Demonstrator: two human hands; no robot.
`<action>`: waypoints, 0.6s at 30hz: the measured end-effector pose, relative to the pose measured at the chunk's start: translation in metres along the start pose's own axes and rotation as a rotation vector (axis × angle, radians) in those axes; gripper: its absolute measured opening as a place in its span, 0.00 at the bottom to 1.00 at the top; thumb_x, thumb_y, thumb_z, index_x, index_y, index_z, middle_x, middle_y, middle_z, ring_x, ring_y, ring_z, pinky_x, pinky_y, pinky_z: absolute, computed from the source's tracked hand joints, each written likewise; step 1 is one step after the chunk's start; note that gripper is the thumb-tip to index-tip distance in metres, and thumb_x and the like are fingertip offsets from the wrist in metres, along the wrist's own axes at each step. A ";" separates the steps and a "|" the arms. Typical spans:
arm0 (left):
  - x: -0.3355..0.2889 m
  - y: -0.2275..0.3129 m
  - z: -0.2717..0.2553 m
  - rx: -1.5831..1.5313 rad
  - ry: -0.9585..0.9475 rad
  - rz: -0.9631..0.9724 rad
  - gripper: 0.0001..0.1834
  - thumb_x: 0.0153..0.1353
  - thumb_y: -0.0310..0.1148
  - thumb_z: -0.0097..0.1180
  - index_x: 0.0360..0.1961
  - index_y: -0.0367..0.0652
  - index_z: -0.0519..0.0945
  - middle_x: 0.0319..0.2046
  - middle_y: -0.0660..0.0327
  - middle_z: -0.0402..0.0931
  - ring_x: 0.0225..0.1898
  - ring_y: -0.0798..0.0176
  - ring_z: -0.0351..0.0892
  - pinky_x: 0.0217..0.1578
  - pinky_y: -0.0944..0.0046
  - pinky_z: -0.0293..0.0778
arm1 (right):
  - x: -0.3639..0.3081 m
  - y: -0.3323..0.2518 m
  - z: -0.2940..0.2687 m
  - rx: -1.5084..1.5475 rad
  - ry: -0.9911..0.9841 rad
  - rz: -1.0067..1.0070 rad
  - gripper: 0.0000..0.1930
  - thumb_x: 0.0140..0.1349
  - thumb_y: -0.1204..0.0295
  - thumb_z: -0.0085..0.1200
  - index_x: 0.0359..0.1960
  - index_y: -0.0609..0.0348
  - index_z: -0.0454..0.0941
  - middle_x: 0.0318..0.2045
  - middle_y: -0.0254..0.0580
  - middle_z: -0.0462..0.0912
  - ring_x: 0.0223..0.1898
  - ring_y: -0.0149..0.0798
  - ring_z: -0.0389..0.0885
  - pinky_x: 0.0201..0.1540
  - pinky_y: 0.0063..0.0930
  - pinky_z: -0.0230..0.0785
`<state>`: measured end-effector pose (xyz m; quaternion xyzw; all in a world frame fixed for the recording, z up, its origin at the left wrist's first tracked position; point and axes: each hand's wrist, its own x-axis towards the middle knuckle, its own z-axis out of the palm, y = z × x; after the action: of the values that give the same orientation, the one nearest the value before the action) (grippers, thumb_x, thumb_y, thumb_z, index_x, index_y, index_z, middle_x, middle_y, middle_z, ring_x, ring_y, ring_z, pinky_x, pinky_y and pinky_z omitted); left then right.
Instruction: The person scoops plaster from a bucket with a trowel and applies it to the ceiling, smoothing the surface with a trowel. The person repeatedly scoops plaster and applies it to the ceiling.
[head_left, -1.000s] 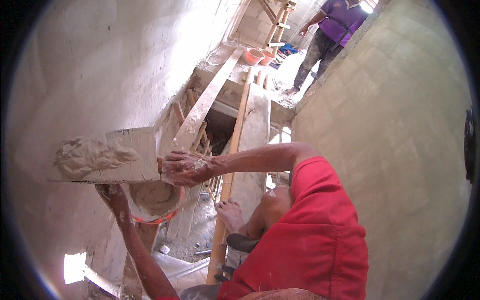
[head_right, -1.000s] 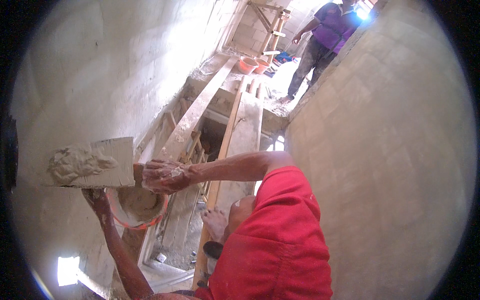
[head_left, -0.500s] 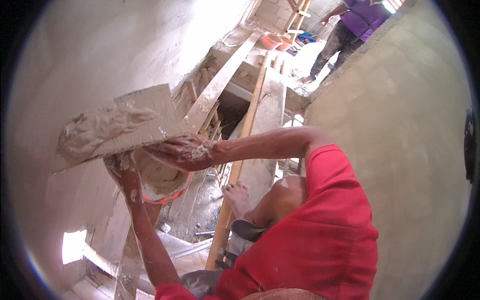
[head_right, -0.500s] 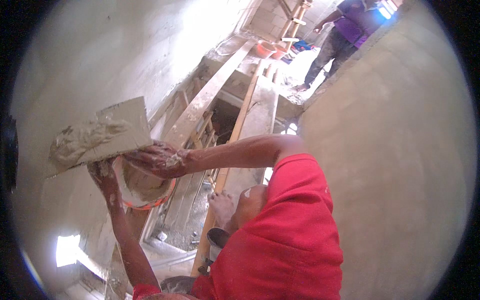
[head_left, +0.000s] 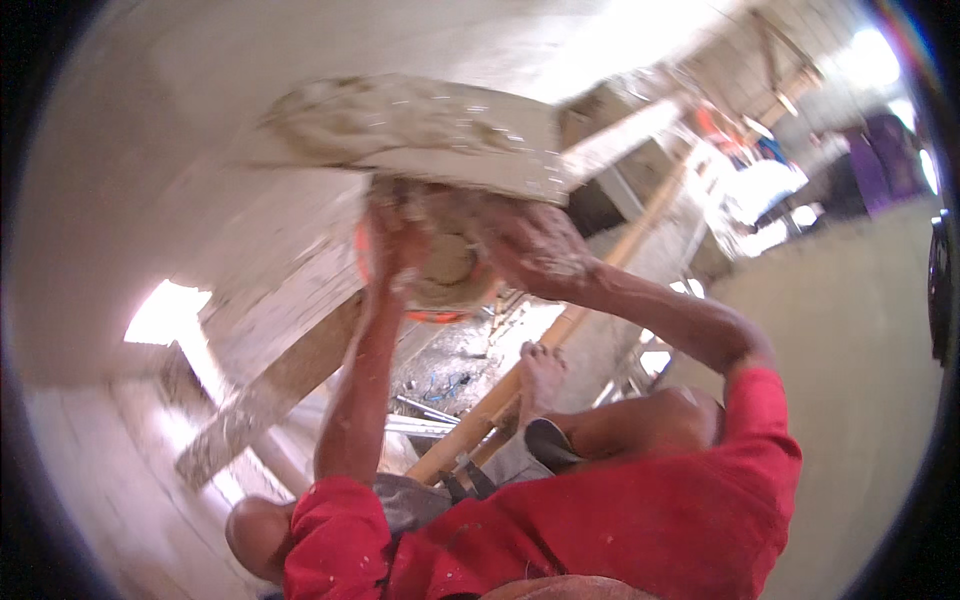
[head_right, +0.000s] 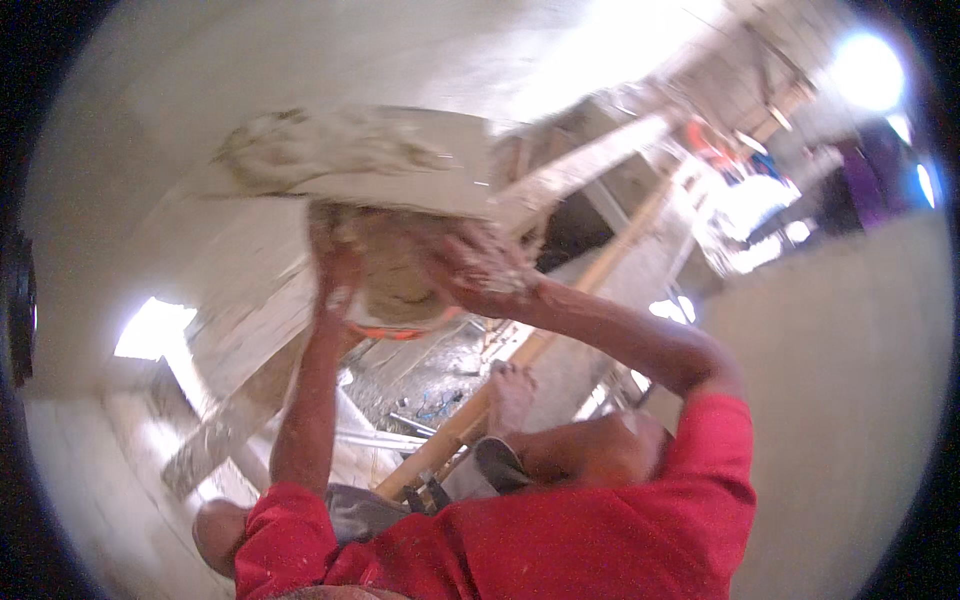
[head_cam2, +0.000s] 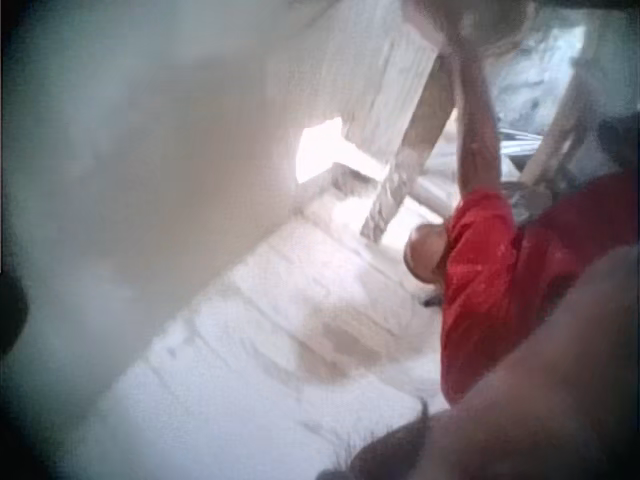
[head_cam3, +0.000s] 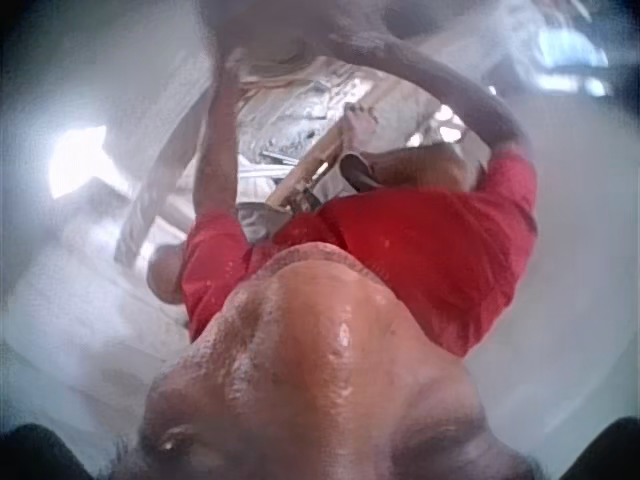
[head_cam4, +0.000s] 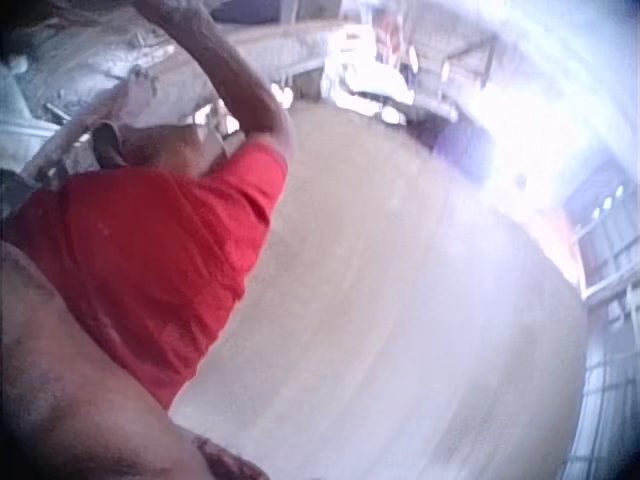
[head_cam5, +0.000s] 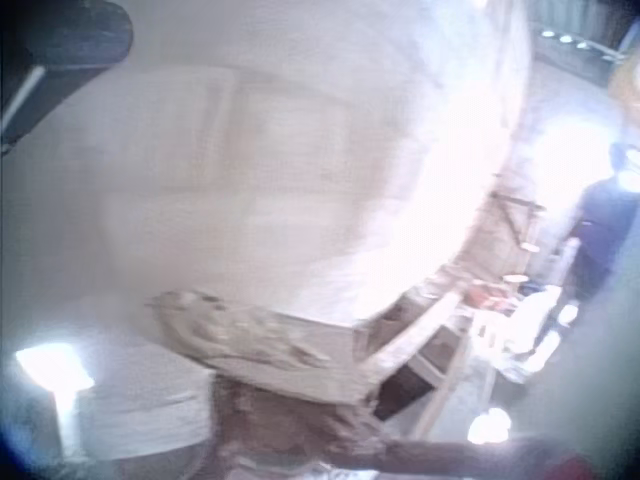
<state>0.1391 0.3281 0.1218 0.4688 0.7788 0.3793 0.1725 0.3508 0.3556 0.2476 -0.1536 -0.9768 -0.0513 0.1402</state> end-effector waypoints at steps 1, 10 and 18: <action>0.002 0.006 0.009 0.040 -0.033 -0.038 0.18 0.65 0.37 0.47 0.54 0.44 0.70 0.44 0.60 0.74 0.40 0.58 0.73 0.39 0.59 0.73 | 0.005 -0.001 -0.011 -0.017 -0.008 0.052 0.27 0.50 0.70 0.54 0.56 0.60 0.70 0.55 0.50 0.70 0.54 0.53 0.70 0.56 0.48 0.66; -0.024 0.114 -0.077 -0.588 0.113 0.202 0.13 0.62 0.31 0.47 0.44 0.36 0.76 0.42 0.47 0.77 0.46 0.46 0.74 0.45 0.54 0.70 | 0.052 -0.010 -0.037 -0.228 0.051 0.095 0.26 0.50 0.72 0.57 0.53 0.66 0.70 0.52 0.59 0.71 0.53 0.55 0.71 0.49 0.47 0.70; -0.025 0.113 -0.087 -0.420 -0.370 0.050 0.29 0.56 0.37 0.54 0.58 0.37 0.63 0.51 0.46 0.66 0.56 0.49 0.65 0.56 0.55 0.62 | 0.069 0.008 -0.031 -0.450 -0.126 0.172 0.23 0.58 0.68 0.51 0.55 0.65 0.68 0.53 0.54 0.72 0.52 0.50 0.73 0.54 0.43 0.66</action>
<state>0.1652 0.2998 0.2613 0.5031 0.6265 0.4446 0.3958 0.2985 0.3782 0.2973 -0.2664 -0.9310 -0.2455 0.0452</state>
